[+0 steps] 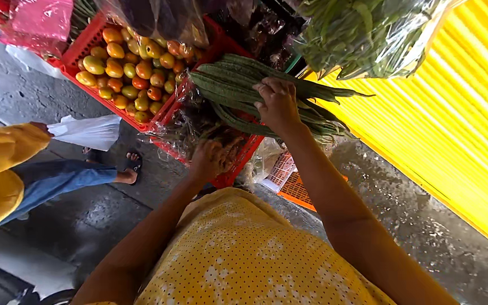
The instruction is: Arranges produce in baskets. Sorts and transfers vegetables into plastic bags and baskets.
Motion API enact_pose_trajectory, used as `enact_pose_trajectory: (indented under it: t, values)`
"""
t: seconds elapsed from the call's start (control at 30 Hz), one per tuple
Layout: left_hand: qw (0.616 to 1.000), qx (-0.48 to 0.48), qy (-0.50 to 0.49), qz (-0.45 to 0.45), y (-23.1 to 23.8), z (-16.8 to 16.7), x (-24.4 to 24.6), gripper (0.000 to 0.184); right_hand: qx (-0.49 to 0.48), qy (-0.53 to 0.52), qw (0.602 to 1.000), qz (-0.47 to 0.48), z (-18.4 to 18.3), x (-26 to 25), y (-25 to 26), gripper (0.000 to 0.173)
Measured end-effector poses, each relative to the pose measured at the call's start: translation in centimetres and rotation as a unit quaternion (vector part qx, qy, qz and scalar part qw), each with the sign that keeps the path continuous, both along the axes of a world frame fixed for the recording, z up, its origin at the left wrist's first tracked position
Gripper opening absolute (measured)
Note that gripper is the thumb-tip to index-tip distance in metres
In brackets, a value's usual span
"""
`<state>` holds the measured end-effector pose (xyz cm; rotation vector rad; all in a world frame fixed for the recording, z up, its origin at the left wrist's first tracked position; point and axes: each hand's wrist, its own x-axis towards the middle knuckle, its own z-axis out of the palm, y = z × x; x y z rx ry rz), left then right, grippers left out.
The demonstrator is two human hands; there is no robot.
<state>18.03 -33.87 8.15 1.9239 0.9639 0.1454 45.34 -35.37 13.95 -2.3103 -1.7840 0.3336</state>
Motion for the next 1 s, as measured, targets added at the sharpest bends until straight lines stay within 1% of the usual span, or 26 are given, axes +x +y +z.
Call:
enact_pose_trajectory:
  t: [0.1,0.13,0.2,0.23,0.27,0.33,0.4,0.43,0.5,0.57,0.63,0.67,0.73,0.77,0.83,0.87,0.9,1.0]
  values:
    - [0.996,0.082,-0.012,0.042,3.6,0.7,0.5,0.027,-0.025,-0.017,0.999,0.013,-1.5,0.2,-0.4,0.043]
    - [0.995,0.081,-0.008,0.058,5.1,1.0,1.1,0.030,-0.018,-0.027,0.999,0.014,-2.1,0.5,-0.4,0.043]
    - [0.995,0.010,-0.024,0.100,8.4,0.6,2.9,0.041,-0.010,-0.051,0.999,0.015,-2.7,0.6,-0.3,0.043]
    - [0.988,-0.042,-0.059,0.136,9.8,-0.3,4.1,0.047,-0.010,-0.058,0.998,0.017,-2.8,0.4,-0.2,0.042]
    - [0.975,-0.100,-0.097,0.175,11.1,-1.3,5.4,0.054,-0.010,-0.063,0.998,0.019,-2.8,0.3,-0.2,0.041]
    - [0.940,-0.192,-0.151,0.239,12.9,-2.2,7.9,0.061,-0.005,-0.073,0.997,0.026,-2.7,0.3,0.0,0.034]
    - [0.924,-0.210,-0.171,0.270,13.7,-2.3,9.8,0.057,0.004,-0.085,0.996,0.027,-2.7,0.7,-0.1,0.030]
    - [0.926,-0.200,-0.169,0.271,13.9,-2.1,10.5,0.054,0.011,-0.090,0.996,0.020,-2.7,0.9,-0.3,0.028]
    - [0.940,-0.171,-0.150,0.253,13.6,-2.0,11.1,0.051,0.032,-0.091,0.995,-0.007,-2.7,0.9,-1.2,0.027]
    - [0.952,-0.155,-0.132,0.230,13.4,-2.5,10.7,0.053,0.075,-0.087,0.993,-0.021,-3.1,0.3,-2.7,0.028]
    - [0.950,-0.170,-0.133,0.227,13.2,-2.8,9.9,0.052,0.090,-0.065,0.994,0.004,-3.5,-1.0,-4.6,0.027]
    - [0.947,-0.182,-0.136,0.229,13.1,-2.7,9.6,0.052,0.073,-0.050,0.996,0.028,-3.7,-1.6,-5.6,0.025]
    - [0.940,-0.199,-0.141,0.238,12.2,-2.3,9.0,0.053,0.008,-0.029,0.997,0.070,-4.7,-2.4,-7.3,0.021]
    - [0.936,-0.209,-0.141,0.246,11.4,-2.2,8.8,0.053,-0.028,-0.027,0.996,0.075,-5.3,-2.4,-7.9,0.023]
    - [0.924,-0.239,-0.141,0.265,9.1,-1.9,8.7,0.054,-0.069,-0.029,0.995,0.071,-6.2,-1.9,-8.7,0.039]
    - [0.918,-0.260,-0.140,0.265,7.7,-2.0,8.8,0.053,-0.065,-0.042,0.994,0.074,-6.5,-1.5,-9.0,0.046]
    - [0.912,-0.283,-0.140,0.263,6.2,-2.3,9.2,0.053,-0.051,-0.056,0.994,0.078,-6.7,-1.0,-9.1,0.048]
    - [0.899,-0.333,-0.131,0.253,3.1,-2.9,10.7,0.059,-0.034,-0.077,0.993,0.077,-6.3,0.1,-9.2,0.039]
